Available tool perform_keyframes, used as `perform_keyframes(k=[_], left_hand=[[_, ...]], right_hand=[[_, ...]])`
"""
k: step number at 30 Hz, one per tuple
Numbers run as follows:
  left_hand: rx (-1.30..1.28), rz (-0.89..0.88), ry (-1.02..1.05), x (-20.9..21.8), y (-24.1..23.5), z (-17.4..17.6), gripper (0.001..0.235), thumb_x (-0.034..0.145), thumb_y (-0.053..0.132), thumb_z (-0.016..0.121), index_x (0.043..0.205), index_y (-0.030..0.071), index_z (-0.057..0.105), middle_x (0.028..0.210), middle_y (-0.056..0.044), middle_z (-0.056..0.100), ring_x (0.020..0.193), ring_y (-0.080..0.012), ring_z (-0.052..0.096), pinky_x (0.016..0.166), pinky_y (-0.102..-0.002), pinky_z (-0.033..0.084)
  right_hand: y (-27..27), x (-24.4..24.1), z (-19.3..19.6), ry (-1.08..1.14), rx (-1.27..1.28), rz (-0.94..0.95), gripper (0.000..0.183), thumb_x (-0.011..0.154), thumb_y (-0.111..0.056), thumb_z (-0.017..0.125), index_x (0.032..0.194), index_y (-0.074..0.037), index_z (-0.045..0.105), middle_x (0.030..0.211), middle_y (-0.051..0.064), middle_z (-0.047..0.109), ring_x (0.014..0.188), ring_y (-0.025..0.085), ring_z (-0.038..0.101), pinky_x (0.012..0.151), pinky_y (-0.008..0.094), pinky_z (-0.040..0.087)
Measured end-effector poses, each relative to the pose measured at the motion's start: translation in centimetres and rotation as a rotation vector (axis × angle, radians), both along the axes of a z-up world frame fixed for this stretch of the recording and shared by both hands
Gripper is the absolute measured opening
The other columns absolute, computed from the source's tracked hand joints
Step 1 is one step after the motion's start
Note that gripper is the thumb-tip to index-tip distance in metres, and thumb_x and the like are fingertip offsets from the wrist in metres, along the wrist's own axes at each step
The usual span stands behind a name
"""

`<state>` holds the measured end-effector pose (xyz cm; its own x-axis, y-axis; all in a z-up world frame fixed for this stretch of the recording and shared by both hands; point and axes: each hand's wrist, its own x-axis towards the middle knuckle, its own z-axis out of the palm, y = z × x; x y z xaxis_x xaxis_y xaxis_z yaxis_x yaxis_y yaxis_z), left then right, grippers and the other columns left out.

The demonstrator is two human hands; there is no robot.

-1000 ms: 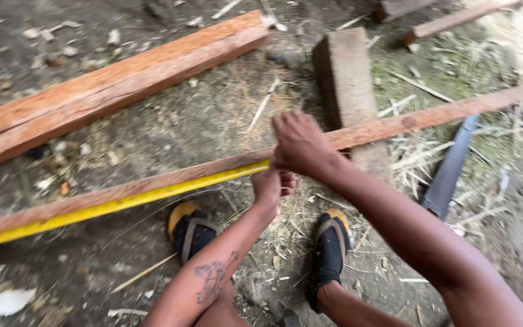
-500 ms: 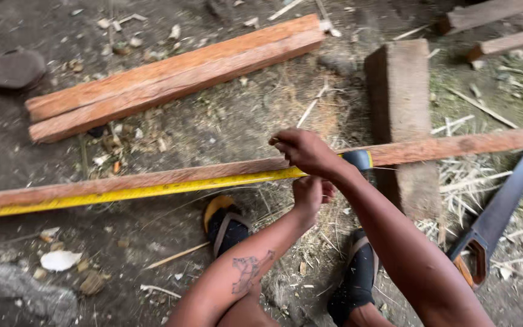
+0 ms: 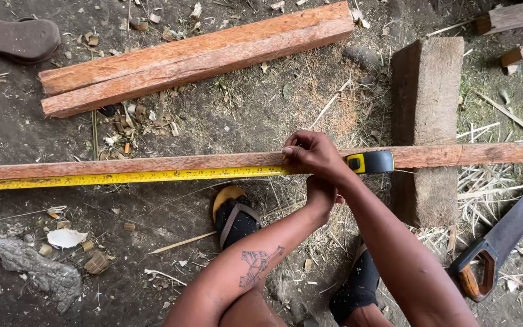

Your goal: The person uses a hand saw to cut a long wooden plank into shorter pieces. They measure the wood with a tape measure and mark it with a pencil before each cut. The person wears flip-flops and a black glove on the right hand while working outdoors on a dirt surface.

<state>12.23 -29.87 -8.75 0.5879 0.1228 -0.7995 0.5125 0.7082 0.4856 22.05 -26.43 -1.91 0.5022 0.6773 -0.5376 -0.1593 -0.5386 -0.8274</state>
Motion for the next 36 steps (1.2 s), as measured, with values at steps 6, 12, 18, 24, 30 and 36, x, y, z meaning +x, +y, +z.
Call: perform_keyframes(k=[6,12,18,24,30,36], left_hand=[[0.039,-0.006,-0.011,-0.1,0.1,-0.1,0.024,0.105,0.015,0.045,0.111,-0.004,0.057,0.091,-0.012,0.066,0.062,-0.0179,0.062,0.05,-0.031,0.051],[0.05,-0.013,-0.039,0.0,0.5,0.7,0.023,0.104,0.015,0.045,0.111,-0.003,0.057,0.094,-0.012,0.067,0.062,-0.0183,0.062,0.05,-0.031,0.051],[0.033,-0.046,-0.029,0.1,1.0,1.5,0.022,0.103,0.012,0.045,0.11,-0.005,0.057,0.095,-0.014,0.067,0.062,-0.0177,0.061,0.051,-0.031,0.05],[0.062,-0.102,-0.02,0.1,0.9,1.4,0.022,0.101,0.009,0.045,0.109,-0.007,0.058,0.096,-0.014,0.068,0.067,-0.0159,0.064,0.055,-0.031,0.054],[0.058,-0.019,-0.112,-0.3,0.7,1.2,0.024,0.103,0.011,0.051,0.106,-0.01,0.061,0.089,-0.016,0.068,0.066,-0.0155,0.065,0.052,-0.03,0.053],[0.104,-0.05,-0.097,-0.4,0.3,0.4,0.016,0.1,0.011,0.049,0.103,-0.002,0.058,0.087,-0.012,0.066,0.061,-0.0164,0.063,0.049,-0.029,0.053]], right_hand=[[0.0,-0.5,0.2,-0.123,-0.022,0.073,0.01,0.091,-0.014,0.072,0.096,-0.006,0.075,0.081,0.006,0.077,0.073,0.012,0.074,0.066,0.028,0.066],[0.1,-0.5,0.4,-0.043,-0.028,0.046,0.011,0.092,-0.015,0.07,0.097,-0.007,0.075,0.081,0.005,0.077,0.071,0.01,0.075,0.065,0.027,0.067],[0.1,-0.3,0.1,0.023,-0.004,0.018,0.012,0.094,-0.016,0.069,0.094,-0.005,0.074,0.078,0.006,0.076,0.069,0.012,0.075,0.063,0.029,0.066],[0.2,-0.3,0.7,0.022,0.011,-0.019,0.021,0.104,-0.022,0.059,0.101,-0.002,0.066,0.081,0.007,0.076,0.069,0.013,0.076,0.061,0.029,0.066],[-1.0,-0.8,1.7,-0.418,-0.02,0.081,0.031,0.1,-0.018,0.061,0.128,-0.005,0.061,0.096,0.013,0.071,0.083,0.021,0.07,0.072,0.039,0.059],[-2.1,-0.4,0.5,-0.367,0.009,0.16,0.019,0.09,-0.025,0.075,0.101,-0.009,0.074,0.096,0.007,0.078,0.088,0.016,0.074,0.081,0.034,0.06]])
